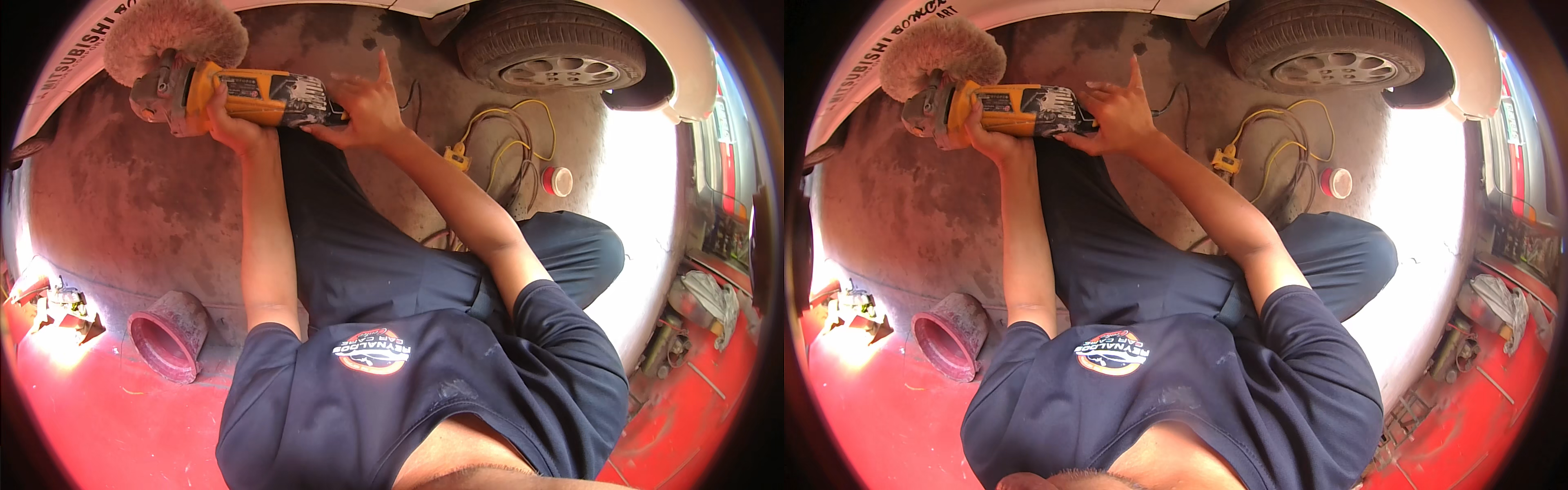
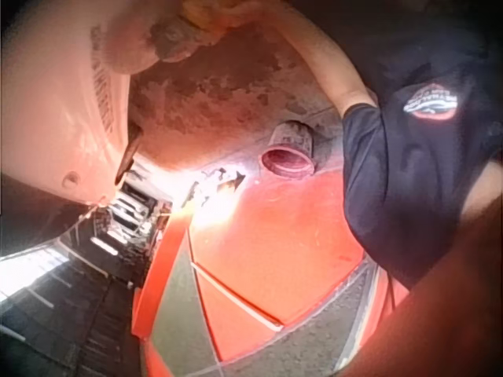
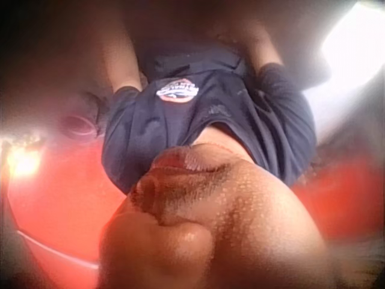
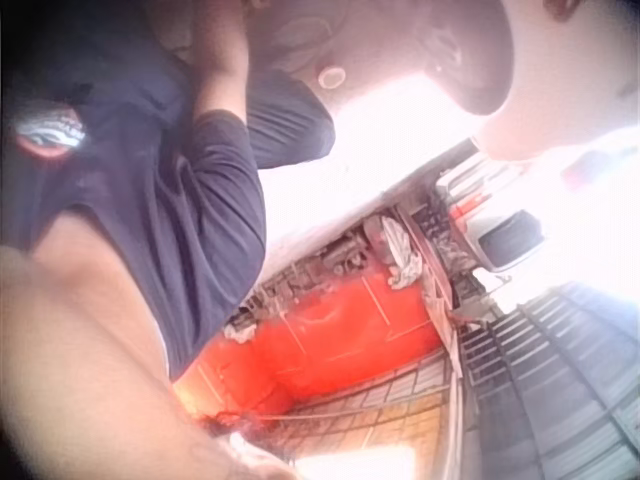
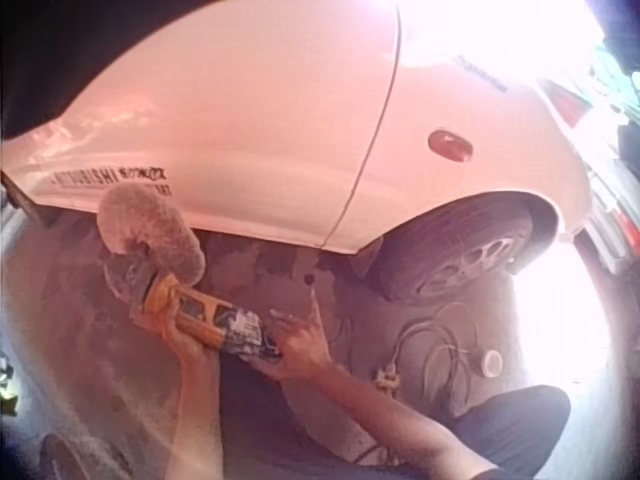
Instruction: The person uses a yellow angle grinder with a polishing pad to polish the white front bumper of a car. They move the tool across the surface in circular motions, occasionally pausing to touch the area with their hand.
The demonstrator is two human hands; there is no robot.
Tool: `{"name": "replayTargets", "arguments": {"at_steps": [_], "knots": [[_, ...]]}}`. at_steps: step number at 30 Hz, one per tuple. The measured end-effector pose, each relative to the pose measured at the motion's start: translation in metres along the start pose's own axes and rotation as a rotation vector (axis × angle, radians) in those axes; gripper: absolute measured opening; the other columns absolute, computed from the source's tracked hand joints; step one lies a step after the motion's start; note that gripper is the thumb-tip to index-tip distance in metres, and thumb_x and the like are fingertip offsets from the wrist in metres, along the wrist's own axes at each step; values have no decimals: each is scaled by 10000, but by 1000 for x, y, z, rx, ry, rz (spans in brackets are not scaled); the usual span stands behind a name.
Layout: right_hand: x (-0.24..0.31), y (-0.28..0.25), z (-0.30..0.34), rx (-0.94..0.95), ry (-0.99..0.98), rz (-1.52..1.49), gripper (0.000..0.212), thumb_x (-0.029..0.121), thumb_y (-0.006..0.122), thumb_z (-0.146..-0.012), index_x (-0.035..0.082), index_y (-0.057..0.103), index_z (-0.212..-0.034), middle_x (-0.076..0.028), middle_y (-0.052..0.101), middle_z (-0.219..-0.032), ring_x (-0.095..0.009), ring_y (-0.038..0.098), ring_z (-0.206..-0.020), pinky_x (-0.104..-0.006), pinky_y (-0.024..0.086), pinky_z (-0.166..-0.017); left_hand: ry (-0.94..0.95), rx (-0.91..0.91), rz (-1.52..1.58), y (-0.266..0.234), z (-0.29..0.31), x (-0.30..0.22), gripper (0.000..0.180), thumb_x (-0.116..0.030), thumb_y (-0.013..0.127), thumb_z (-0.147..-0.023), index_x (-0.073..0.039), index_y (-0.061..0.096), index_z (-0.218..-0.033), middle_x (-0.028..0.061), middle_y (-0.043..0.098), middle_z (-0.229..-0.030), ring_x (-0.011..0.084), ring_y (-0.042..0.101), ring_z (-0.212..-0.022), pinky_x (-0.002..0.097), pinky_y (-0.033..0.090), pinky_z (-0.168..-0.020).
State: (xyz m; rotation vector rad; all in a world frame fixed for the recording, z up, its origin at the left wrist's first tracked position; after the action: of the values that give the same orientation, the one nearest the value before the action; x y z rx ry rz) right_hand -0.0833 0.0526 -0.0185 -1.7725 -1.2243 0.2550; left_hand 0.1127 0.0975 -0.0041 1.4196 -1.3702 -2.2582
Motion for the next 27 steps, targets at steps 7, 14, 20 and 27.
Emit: {"name": "replayTargets", "arguments": {"at_steps": [7,14,20,27], "knots": [[1,6,-4,-10,-45,-22,769,674,810,-687,69,737,-1155,-95,770,-1044,-249,742,-1009,-759,151,-1168,41,-35,-66,-5,0,-7,485,-258,633,-877,-36,564,-1302,113,615,-1171,286,640,-1085,464,560,-927],[1,1,-10,66,34,-111,669,653,843,-657,86,762,-1004,-39,752,-911,-203,732,-946,-736,203,-1171,63,51,-151,14,17,-16,487,-310,575,-903,-8,533,-1284,167,619,-1130,330,656,-1047,490,564,-909],[-6,-7,-17,119,6,-111,645,677,813,-674,99,771,-956,-26,746,-883,-185,721,-945,-716,199,-1189,68,23,-126,14,18,-13,514,-331,583,-882,-75,527,-1325,131,587,-1211,291,631,-1106,466,559,-940],[-8,-15,-22,77,-110,-103,597,577,830,-713,74,734,-1019,-42,742,-997,-201,711,-1017,-705,208,-1189,34,-57,-47,-2,11,-8,510,-383,578,-868,-82,561,-1280,129,602,-1169,285,649,-1057,460,559,-919]]}}
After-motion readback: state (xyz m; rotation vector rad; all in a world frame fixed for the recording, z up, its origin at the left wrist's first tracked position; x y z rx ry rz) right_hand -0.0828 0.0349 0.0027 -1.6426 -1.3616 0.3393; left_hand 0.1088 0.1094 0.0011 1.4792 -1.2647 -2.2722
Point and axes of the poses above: each hand's wrist, its own z-axis away from the middle knuckle, its own y-axis out of the palm, x = y × z, the point moved 2 cm from there along -z, towards the middle knuckle
